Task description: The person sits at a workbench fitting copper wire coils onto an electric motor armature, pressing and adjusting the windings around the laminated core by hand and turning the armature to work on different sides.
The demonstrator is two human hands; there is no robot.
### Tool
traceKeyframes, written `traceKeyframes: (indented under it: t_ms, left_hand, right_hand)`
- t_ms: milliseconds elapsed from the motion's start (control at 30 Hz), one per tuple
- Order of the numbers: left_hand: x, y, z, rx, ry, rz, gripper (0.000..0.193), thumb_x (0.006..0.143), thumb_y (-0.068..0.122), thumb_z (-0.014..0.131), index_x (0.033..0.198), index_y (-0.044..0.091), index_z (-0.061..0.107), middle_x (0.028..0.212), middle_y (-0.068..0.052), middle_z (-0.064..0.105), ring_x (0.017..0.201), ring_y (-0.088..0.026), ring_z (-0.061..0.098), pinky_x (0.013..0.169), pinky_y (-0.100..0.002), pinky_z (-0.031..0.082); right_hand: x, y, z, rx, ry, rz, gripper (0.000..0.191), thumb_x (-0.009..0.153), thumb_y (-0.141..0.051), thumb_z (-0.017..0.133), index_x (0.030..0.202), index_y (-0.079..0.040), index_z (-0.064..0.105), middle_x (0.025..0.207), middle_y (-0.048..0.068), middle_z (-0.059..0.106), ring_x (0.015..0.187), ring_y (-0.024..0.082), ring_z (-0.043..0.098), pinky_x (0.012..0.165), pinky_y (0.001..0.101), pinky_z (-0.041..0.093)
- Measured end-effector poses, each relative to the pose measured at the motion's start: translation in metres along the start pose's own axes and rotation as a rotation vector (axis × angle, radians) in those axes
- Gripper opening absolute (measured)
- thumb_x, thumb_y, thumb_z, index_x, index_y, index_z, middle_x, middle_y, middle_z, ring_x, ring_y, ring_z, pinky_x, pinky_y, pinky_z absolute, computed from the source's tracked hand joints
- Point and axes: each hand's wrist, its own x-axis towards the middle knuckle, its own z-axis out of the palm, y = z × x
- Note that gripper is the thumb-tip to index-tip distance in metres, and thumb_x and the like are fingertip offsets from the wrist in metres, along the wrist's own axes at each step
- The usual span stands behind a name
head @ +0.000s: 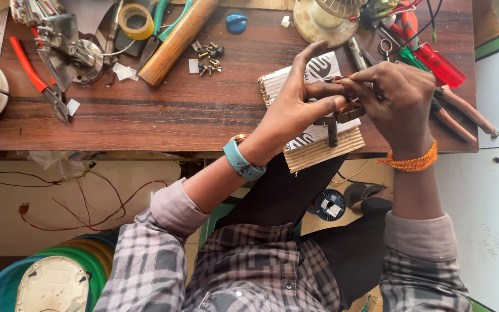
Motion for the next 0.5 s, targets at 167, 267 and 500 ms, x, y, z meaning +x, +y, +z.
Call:
traceKeyframes:
  t_ms: [167, 267, 500]
  left_hand:
    - [-0.007, 0.001, 0.002, -0.073, -0.027, 0.029, 0.083, 0.093, 0.002, 0.068, 0.158, 0.014, 0.017, 0.107, -0.011, 0.074, 0.106, -0.020, 0.073, 0.089, -0.035, 0.062]
    - [-0.012, -0.004, -0.006, -0.111, -0.046, 0.077, 0.077, 0.093, 0.002, 0.068, 0.153, 0.015, 0.021, 0.105, -0.005, 0.071, 0.100, -0.014, 0.071, 0.090, -0.033, 0.064]
    - [-0.017, -0.008, -0.009, 0.119, -0.042, 0.189, 0.063, 0.096, 0.002, 0.069, 0.145, 0.014, 0.030, 0.104, -0.005, 0.072, 0.096, -0.008, 0.064, 0.084, -0.022, 0.049]
  right_hand:
    - [-0.020, -0.028, 0.004, 0.109, 0.127, 0.190, 0.020, 0.104, -0.014, 0.089, 0.102, -0.002, 0.073, 0.083, 0.004, 0.070, 0.067, 0.007, 0.059, 0.059, 0.0224, 0.042]
    - [-0.043, -0.056, 0.018, 0.204, 0.221, 0.347, 0.022, 0.103, -0.015, 0.086, 0.098, -0.002, 0.070, 0.081, 0.001, 0.067, 0.068, 0.004, 0.057, 0.061, 0.0198, 0.041]
    - [-0.073, -0.086, 0.057, 0.423, 0.429, 0.621, 0.019, 0.103, -0.013, 0.078, 0.094, -0.002, 0.066, 0.074, -0.006, 0.055, 0.060, 0.000, 0.040, 0.055, 0.0184, 0.029]
